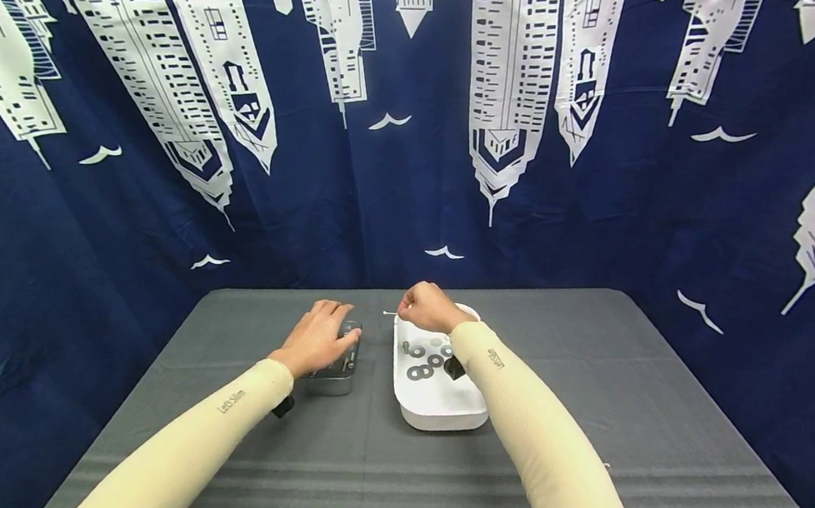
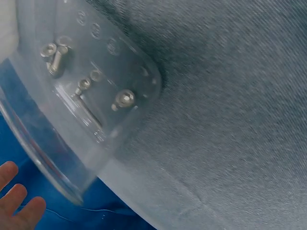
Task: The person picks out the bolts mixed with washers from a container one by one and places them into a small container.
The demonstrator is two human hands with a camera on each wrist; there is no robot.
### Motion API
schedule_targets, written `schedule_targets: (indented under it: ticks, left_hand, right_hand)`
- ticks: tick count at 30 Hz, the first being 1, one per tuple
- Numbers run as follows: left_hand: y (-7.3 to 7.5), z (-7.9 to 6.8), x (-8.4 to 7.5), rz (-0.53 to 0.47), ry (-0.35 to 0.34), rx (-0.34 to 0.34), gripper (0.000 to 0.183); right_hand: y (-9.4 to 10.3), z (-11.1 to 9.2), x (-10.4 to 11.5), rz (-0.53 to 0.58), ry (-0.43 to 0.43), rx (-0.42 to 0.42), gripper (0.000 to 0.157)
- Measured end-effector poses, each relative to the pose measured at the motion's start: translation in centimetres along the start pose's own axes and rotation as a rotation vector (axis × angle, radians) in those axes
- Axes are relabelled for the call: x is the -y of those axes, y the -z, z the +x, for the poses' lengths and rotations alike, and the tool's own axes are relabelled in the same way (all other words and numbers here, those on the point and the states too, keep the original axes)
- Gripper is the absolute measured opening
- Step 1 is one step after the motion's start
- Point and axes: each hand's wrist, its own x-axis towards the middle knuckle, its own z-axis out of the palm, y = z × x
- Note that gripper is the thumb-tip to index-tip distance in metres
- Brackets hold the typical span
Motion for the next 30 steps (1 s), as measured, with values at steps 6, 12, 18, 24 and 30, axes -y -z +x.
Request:
schedule_targets:
  ticks: [6,12,18,24,30]
  left_hand:
    - [0.0,-0.4,0.9,0.001,0.016,0.003,0.059]
    - [0.1,-0.9,1.9,-0.01,0.028,0.012,0.06]
    - [0.1,-1.4,3.0,-0.006,0.039,0.006,0.062]
    - [0.2,-1.8,3.8,-0.027,0.055,-0.012,0.06]
    - [0.3,-2.2,4.5,-0.02,0.069,-0.01,0.06]
  right_hand:
    - [-0.2,0.3,0.5,0.016,0.016,0.01,0.015]
    - [-0.5,0.7,0.9,0.024,0.039,0.007,0.016]
    - [-0.8,1.0,1.4,0.026,0.048,0.017,0.015]
    - [-1.2,1.5,1.8,0.015,0.07,0.012,0.016]
    - [-1.5,1.8,2.2,0.012,0.078,0.015,0.017]
